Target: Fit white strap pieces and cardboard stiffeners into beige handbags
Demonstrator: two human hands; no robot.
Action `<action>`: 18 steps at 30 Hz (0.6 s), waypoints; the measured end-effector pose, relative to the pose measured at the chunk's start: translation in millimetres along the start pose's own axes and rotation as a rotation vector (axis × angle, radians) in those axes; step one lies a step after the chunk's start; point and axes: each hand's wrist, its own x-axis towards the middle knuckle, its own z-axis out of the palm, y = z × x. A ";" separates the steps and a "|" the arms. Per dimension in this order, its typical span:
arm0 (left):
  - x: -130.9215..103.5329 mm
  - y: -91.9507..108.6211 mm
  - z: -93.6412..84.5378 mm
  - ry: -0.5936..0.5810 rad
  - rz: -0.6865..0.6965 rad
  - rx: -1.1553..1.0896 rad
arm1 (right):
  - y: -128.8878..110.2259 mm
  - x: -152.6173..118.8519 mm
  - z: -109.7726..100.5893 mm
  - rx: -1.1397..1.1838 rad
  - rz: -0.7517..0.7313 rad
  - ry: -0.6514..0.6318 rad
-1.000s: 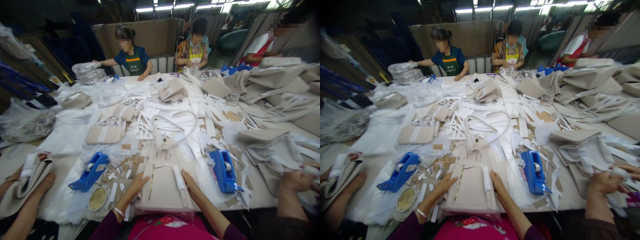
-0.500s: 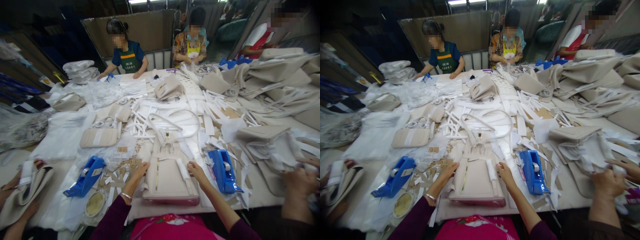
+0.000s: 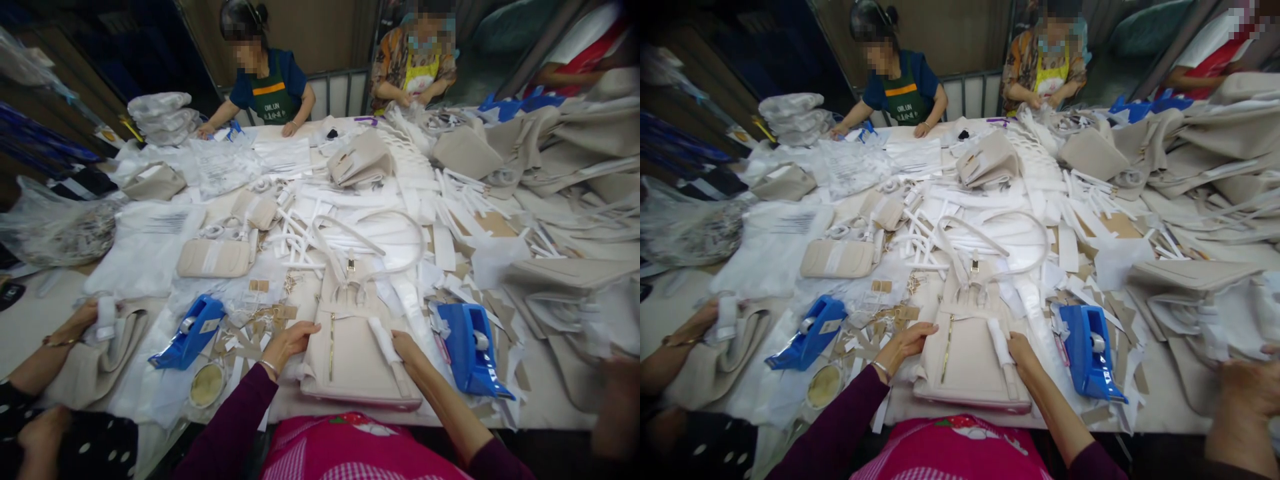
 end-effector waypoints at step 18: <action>31.3 2.8 9.7 0.742 0.064 1.157 | 12.4 48.2 11.1 -0.241 -0.105 0.225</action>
